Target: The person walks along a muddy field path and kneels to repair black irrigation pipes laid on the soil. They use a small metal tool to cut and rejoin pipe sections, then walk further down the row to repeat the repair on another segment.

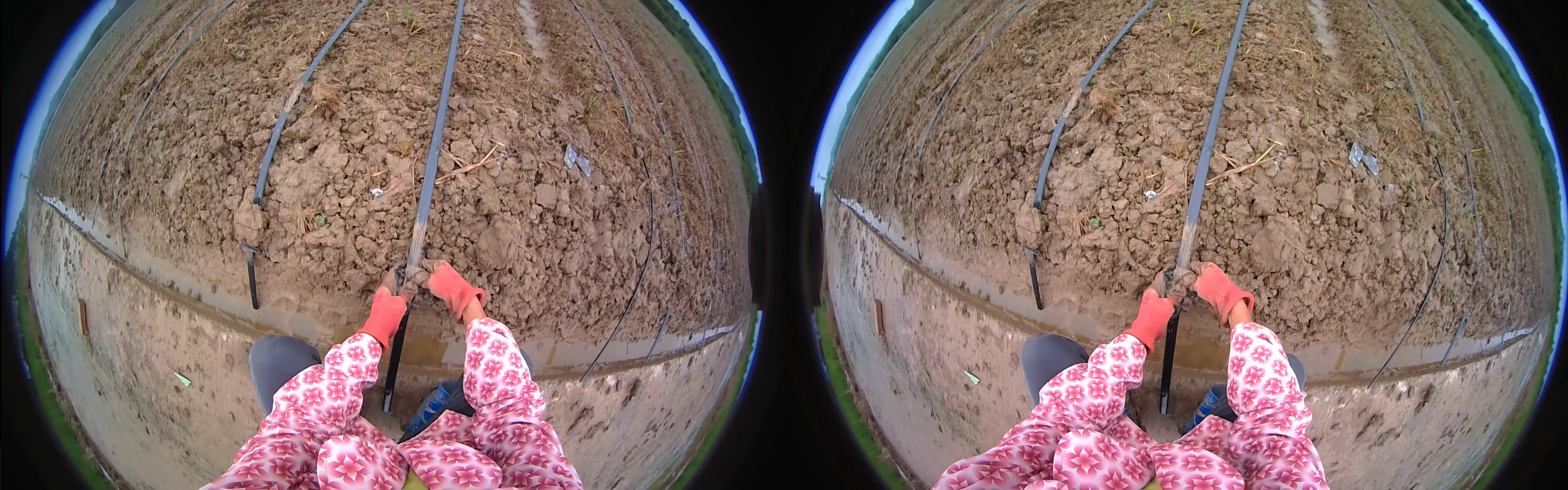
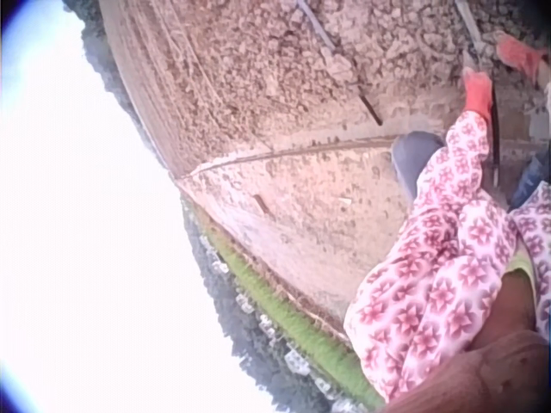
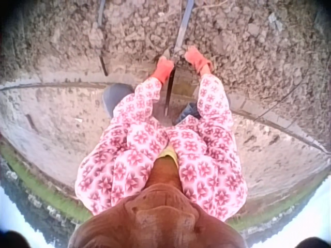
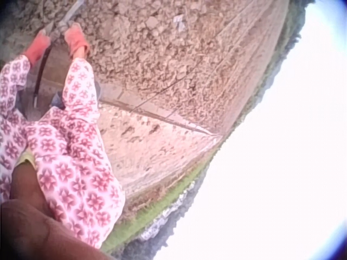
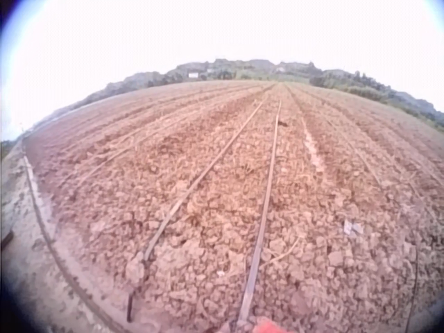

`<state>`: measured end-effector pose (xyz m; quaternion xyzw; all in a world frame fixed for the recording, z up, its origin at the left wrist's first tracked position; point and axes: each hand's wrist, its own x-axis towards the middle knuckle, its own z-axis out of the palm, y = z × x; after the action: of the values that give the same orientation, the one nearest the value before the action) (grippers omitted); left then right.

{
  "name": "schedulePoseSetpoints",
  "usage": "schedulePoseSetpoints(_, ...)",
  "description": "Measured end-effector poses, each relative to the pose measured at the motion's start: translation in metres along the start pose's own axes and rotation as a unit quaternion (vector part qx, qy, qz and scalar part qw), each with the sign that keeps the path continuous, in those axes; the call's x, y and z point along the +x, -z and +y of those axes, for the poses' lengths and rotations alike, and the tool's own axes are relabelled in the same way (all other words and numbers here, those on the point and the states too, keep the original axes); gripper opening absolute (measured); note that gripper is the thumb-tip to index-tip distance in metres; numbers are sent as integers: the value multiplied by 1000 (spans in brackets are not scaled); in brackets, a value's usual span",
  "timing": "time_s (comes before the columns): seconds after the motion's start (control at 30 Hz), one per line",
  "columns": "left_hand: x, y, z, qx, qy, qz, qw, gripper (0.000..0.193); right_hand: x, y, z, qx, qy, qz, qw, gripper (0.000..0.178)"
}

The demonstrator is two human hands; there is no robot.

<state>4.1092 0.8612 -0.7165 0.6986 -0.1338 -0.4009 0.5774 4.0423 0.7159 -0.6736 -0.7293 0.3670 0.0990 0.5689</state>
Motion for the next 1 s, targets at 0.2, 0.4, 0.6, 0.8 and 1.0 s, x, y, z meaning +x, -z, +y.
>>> schedulePoseSetpoints(0.2, 4, 12, -18, 85, 95, 32, 991, 36, -15, 11, -31, 16, 0, -56, 998, 56)
schedulePoseSetpoints(0.4, 1, 7, 2, 194, 68, 34, 978, 42, 17, -3, 31, -72, 73, 15, 995, 53)
schedulePoseSetpoints(0.6, -7, 5, 30, -60, 7, -31, 998, 39, 10, -6, 15, 2, -7, -28, 1000, 50)
schedulePoseSetpoints(0.8, -4, 7, 23, 11, 27, -23, 999, 34, 2, 0, 3, -23, -2, -35, 999, 52)
schedulePoseSetpoints(1.0, -9, 15, 30, -173, 136, -45, 975, 30, 4, -6, 9, 69, 19, -39, 997, 47)
